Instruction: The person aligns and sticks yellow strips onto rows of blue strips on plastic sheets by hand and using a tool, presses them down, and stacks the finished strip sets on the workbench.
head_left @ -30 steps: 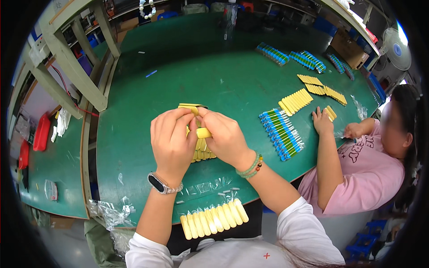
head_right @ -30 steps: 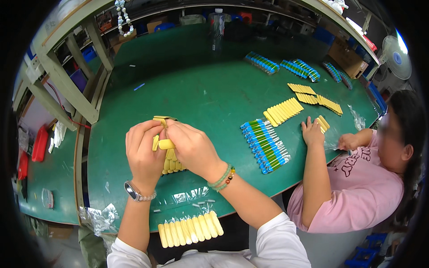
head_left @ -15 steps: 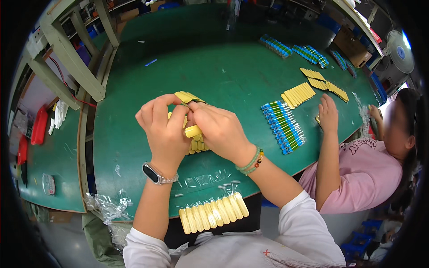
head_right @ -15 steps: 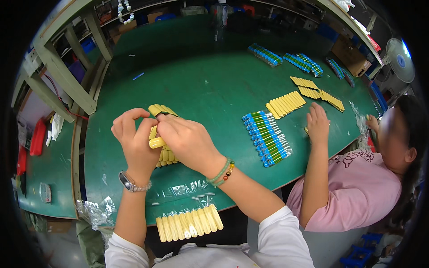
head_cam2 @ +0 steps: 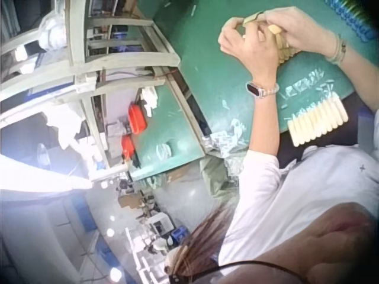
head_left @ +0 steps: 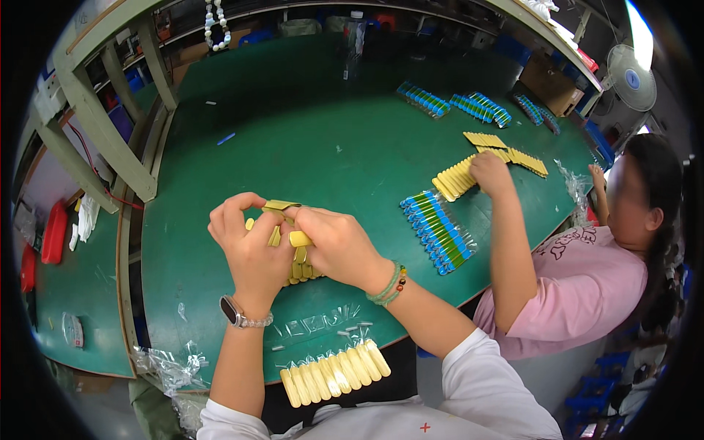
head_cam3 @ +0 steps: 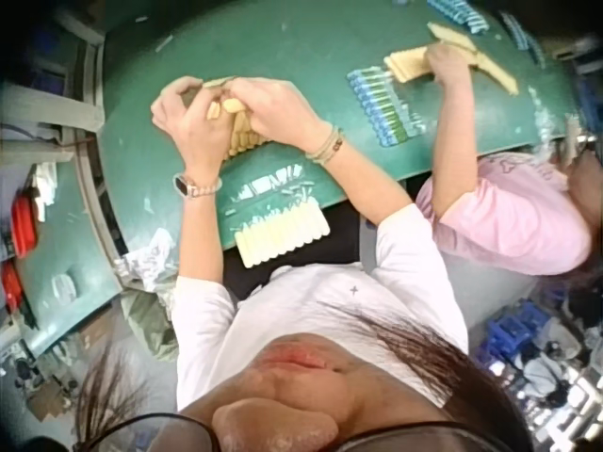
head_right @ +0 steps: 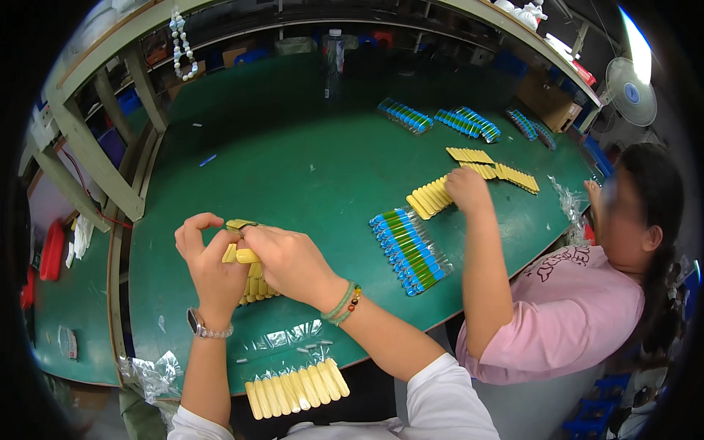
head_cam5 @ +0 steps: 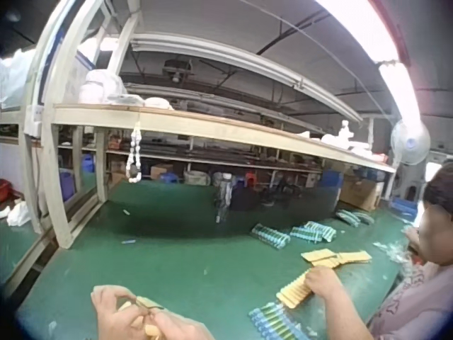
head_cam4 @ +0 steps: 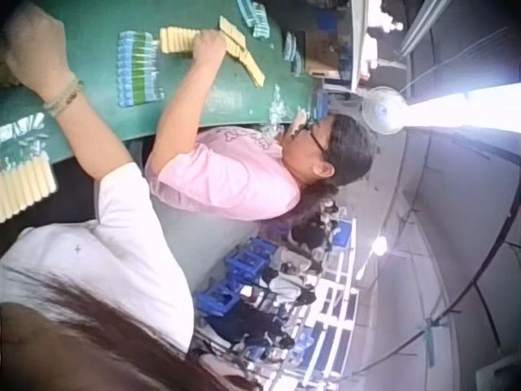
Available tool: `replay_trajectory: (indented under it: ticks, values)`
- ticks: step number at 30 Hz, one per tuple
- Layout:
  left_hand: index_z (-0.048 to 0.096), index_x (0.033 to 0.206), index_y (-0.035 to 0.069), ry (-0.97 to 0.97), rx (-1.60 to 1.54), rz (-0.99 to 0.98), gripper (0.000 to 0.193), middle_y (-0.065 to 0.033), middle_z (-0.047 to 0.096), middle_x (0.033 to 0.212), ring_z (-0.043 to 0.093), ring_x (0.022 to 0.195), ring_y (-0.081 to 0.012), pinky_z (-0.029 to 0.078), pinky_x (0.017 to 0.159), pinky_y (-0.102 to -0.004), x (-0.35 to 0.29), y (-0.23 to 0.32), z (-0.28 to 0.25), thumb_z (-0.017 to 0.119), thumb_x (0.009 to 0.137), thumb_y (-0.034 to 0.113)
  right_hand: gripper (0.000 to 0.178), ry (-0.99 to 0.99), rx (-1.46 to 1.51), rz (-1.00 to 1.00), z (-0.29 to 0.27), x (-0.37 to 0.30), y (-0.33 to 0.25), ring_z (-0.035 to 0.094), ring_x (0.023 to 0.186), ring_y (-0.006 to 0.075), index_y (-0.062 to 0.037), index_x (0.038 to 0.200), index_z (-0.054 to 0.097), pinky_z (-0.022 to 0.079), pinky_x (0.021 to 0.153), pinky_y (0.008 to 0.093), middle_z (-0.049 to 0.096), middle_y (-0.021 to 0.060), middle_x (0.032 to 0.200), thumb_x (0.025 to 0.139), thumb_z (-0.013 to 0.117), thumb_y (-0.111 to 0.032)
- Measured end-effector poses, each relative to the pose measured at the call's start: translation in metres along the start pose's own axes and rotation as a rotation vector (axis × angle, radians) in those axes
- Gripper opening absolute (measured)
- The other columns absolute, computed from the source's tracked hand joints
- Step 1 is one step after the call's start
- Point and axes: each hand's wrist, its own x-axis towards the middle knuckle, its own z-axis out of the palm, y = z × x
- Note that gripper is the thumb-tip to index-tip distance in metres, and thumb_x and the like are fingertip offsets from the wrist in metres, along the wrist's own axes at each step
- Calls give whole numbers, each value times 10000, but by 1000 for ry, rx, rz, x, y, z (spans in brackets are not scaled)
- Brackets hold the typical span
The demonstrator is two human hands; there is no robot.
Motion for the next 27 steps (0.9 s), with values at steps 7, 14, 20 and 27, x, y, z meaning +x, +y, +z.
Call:
replay_trajectory:
  ticks: [7, 14, 20, 27]
  values:
    - [614, 721, 48, 51, -142, -55, 90, -84, 532, 1022, 478, 998, -284, 408, 845, -396, 5, 1, 0, 677, 667, 14, 152, 44, 418, 376, -9, 4, 9, 683, 798, 247, -27, 812, 438, 530, 698, 316, 702, 179, 981, 886, 555, 34]
    - [616, 698, 53, 86, -276, -186, 70, -70, 539, 989, 489, 924, -262, 417, 772, -374, 9, -4, -1, 663, 664, 13, 287, 269, 783, 554, -31, 16, 20, 623, 1043, 157, -86, 819, 364, 492, 876, 279, 686, 198, 1037, 906, 606, 43]
    - [604, 716, 31, 89, -484, -426, 63, -73, 553, 1077, 514, 979, -217, 439, 828, -343, 8, -6, -4, 626, 753, -16, 324, 358, 960, 639, -36, 11, 31, 631, 1019, 182, -116, 826, 360, 500, 894, 299, 680, 205, 1079, 889, 645, 24]
    - [574, 782, 29, 389, -1121, -735, 102, -81, 535, 1193, 512, 1054, -181, 415, 914, -303, -2, 13, -39, 556, 882, 39, 329, 381, 1143, 685, -33, 7, 30, 620, 1006, 176, -131, 813, 364, 506, 877, 299, 658, 181, 1114, 886, 638, 36]
